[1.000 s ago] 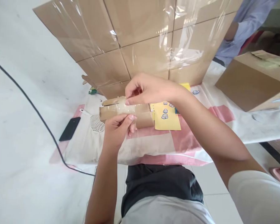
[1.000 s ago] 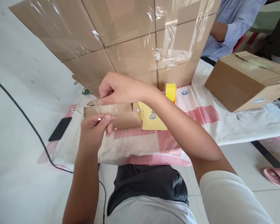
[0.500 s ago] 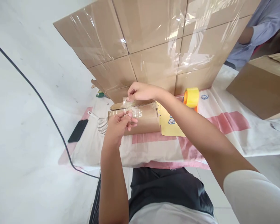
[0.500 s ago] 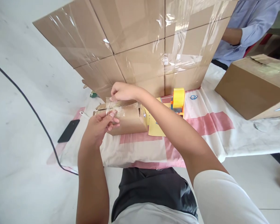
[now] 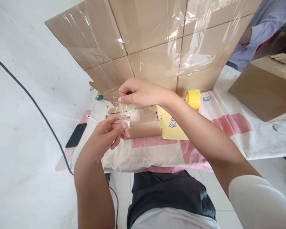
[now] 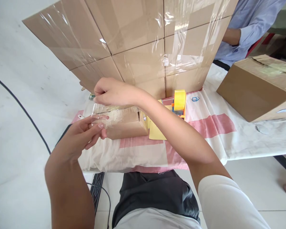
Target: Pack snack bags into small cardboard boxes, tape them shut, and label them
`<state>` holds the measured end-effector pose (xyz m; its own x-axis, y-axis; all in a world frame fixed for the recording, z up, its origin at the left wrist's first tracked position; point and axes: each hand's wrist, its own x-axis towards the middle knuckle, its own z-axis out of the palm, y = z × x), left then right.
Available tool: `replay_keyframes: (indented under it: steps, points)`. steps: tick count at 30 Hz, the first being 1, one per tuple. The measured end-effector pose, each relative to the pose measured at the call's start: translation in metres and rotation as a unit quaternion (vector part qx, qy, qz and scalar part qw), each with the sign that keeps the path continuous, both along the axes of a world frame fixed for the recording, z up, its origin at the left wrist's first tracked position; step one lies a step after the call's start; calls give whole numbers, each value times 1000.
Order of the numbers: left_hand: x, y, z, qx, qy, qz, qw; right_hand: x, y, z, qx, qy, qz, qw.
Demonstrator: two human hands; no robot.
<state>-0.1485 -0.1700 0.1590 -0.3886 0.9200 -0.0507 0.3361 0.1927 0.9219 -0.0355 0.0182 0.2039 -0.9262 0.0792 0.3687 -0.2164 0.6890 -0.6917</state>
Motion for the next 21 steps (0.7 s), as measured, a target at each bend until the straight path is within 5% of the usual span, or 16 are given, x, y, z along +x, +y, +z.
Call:
replay_keyframes:
  steps: [7, 11, 16, 21]
  points:
    - [3, -15, -5, 43, 49, 47, 997, 5, -20, 11, 58, 16, -31, 998]
    - [1, 6, -20, 58, 26, 89, 994, -15, 3, -4, 55, -39, -49, 997]
    - [5, 33, -46, 59, -9, 219, 974, -30, 36, -28, 57, -84, -172, 980]
    - [14, 27, -61, 118, 218, 258, 934, -28, 46, -39, 5, -128, -156, 979]
